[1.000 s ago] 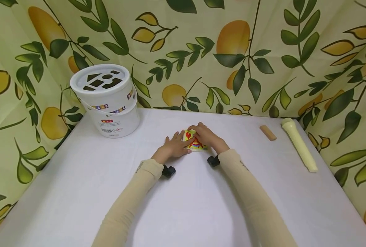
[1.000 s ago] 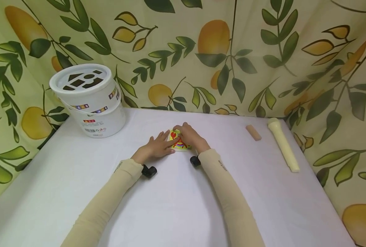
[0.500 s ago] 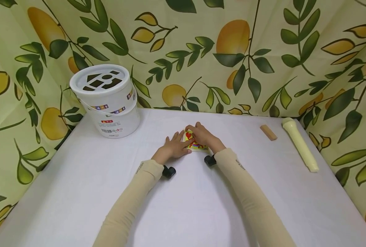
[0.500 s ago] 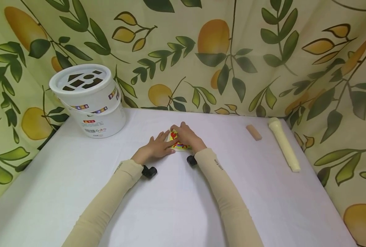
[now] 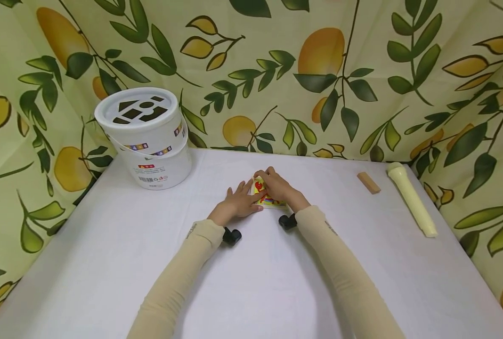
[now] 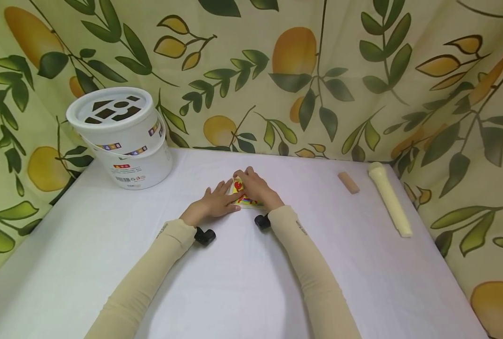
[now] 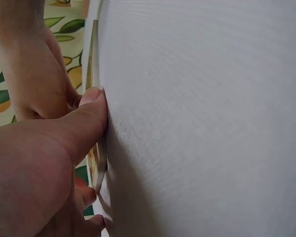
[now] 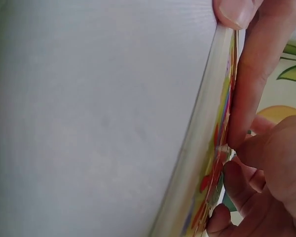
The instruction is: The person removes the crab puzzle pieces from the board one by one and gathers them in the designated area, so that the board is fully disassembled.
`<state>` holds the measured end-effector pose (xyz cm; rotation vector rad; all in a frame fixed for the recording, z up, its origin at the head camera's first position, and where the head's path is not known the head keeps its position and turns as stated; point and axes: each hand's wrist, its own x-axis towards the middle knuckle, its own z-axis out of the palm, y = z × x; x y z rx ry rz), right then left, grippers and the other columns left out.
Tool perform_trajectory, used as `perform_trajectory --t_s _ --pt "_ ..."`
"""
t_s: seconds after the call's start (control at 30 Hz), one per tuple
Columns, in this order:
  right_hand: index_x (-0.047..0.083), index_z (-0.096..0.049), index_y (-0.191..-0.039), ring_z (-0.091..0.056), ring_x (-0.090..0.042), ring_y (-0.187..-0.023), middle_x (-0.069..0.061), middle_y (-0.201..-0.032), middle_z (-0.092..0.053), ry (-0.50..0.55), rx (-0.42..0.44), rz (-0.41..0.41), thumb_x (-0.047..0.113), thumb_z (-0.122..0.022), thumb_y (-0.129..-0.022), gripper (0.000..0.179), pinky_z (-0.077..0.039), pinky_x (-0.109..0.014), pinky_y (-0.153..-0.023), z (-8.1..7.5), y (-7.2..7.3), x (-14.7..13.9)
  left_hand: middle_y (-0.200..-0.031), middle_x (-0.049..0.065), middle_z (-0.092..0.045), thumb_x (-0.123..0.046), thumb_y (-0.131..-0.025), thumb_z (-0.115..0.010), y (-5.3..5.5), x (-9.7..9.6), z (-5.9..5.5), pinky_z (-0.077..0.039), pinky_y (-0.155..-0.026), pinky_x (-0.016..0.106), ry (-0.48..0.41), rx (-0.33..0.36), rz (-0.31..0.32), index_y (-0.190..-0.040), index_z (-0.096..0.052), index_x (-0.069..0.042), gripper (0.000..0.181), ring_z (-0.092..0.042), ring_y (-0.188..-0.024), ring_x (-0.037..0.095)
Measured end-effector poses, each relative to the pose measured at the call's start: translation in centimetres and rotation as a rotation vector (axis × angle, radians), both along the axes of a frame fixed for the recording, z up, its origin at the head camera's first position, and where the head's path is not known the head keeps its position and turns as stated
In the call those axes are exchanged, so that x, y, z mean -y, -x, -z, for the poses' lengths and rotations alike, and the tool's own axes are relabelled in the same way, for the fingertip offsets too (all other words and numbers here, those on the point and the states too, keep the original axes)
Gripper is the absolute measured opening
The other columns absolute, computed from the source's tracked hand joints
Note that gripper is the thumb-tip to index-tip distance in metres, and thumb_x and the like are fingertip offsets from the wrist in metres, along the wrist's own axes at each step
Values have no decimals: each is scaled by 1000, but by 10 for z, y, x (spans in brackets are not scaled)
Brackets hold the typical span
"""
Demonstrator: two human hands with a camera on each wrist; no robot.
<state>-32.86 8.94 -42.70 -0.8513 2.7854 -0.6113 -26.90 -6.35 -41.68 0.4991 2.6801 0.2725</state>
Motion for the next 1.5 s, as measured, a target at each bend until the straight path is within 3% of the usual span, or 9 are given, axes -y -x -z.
perform_trajectory --t_s 0.6,0.87,1.0,1.17,1.37,1.5 --pt "19 -46 -121 -51 -27 -85 -14 -104 -33 -68 34 62 2 -54 -89 37 -44 -29 -67 -3 0 5 -156 6 6 -50 -93 -40 -1 0 -1 -8 -108 62 14 0 7 -144 -19 -40 57 0 -143 34" --pt "16 -43 -121 -52 -28 -94 -14 -111 -40 -48 14 50 2 -51 -91 34 -48 -40 -85 -2 0 6 -156 6 6 -52 -93 -39 0 0 -1 -7 -108 62 27 2 7 -144 -18 -40 57 1 -143 33" --pt "10 -44 -123 -51 -27 -96 -13 -113 -45 19 27 77 2 -45 -93 30 -45 -42 -91 -3 0 5 -156 6 5 -53 -93 -38 1 2 1 -8 -108 61 40 -1 9 -144 -17 -41 57 1 -143 32" --pt "3 -56 -114 -52 -25 -98 -14 -111 -52 134 55 195 7 -47 -94 22 -44 -41 -91 -3 2 2 -156 8 3 -52 -93 -38 1 1 -1 -10 -108 61 44 -8 14 -144 -17 -41 57 0 -143 33" --pt "5 -62 -103 -52 -23 -86 -13 -104 -62 292 67 239 10 -56 -91 14 -44 -33 -81 2 7 -3 -156 9 2 -51 -93 -39 0 0 -2 -11 -107 62 43 -18 27 -145 -17 -40 57 -2 -143 34" --pt "4 -66 -101 -51 -20 -81 -12 -100 -66 432 120 301 13 -58 -90 15 -42 -26 -72 2 11 -15 -156 9 2 -51 -93 -39 -1 0 -2 -11 -108 62 53 -18 23 -145 -16 -40 58 -2 -143 33"
